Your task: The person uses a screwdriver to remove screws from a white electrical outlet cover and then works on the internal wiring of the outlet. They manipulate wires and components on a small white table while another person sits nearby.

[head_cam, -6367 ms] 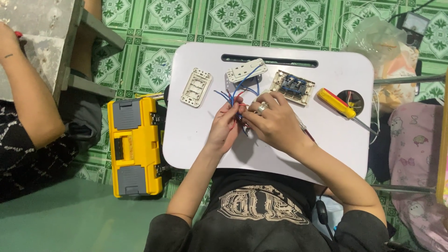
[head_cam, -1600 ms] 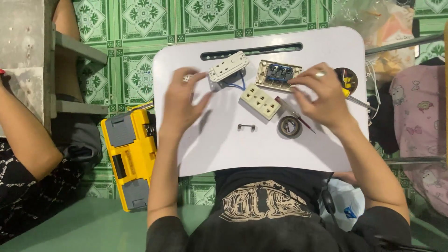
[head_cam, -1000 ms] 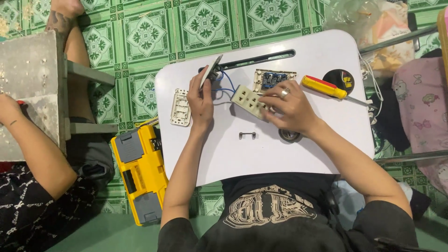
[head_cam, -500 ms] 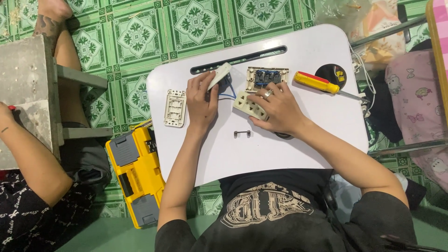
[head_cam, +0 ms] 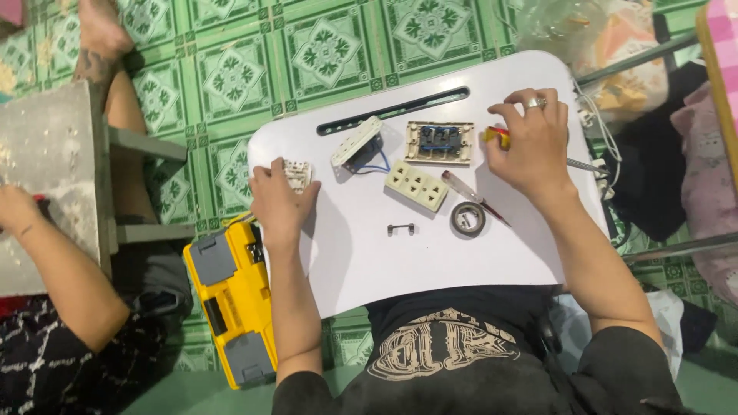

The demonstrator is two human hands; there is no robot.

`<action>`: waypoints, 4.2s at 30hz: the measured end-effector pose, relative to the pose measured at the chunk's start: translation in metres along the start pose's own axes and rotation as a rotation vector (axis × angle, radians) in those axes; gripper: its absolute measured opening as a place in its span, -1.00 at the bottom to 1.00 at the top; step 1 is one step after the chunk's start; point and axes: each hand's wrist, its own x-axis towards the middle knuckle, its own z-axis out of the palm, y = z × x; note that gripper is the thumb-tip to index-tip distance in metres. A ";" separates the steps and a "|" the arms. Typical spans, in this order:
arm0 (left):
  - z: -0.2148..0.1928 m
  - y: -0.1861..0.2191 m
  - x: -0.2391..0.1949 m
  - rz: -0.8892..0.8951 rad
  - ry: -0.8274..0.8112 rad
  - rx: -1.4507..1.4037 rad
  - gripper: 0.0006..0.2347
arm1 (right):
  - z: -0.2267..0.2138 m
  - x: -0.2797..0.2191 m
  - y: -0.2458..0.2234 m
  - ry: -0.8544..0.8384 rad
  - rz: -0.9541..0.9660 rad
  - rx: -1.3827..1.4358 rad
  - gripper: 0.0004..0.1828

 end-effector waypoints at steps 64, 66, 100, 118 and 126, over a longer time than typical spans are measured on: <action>0.086 0.098 -0.041 1.012 0.061 -0.673 -0.75 | 0.006 -0.009 -0.047 0.426 -0.346 1.009 -0.12; 0.084 0.098 -0.040 1.022 0.063 -0.693 -0.77 | -0.004 -0.001 -0.049 0.353 -0.464 0.970 -0.23; 0.069 0.103 -0.047 0.937 0.060 -0.759 -0.76 | -0.029 0.048 -0.078 -0.166 -0.371 1.784 -0.80; 0.060 0.104 -0.047 1.049 0.075 -0.715 -0.79 | -0.041 0.071 -0.089 -0.553 -0.209 2.065 -0.77; 0.098 0.101 -0.056 0.878 0.089 -0.669 -0.72 | 0.005 0.050 -0.107 -0.264 -0.312 2.009 -0.46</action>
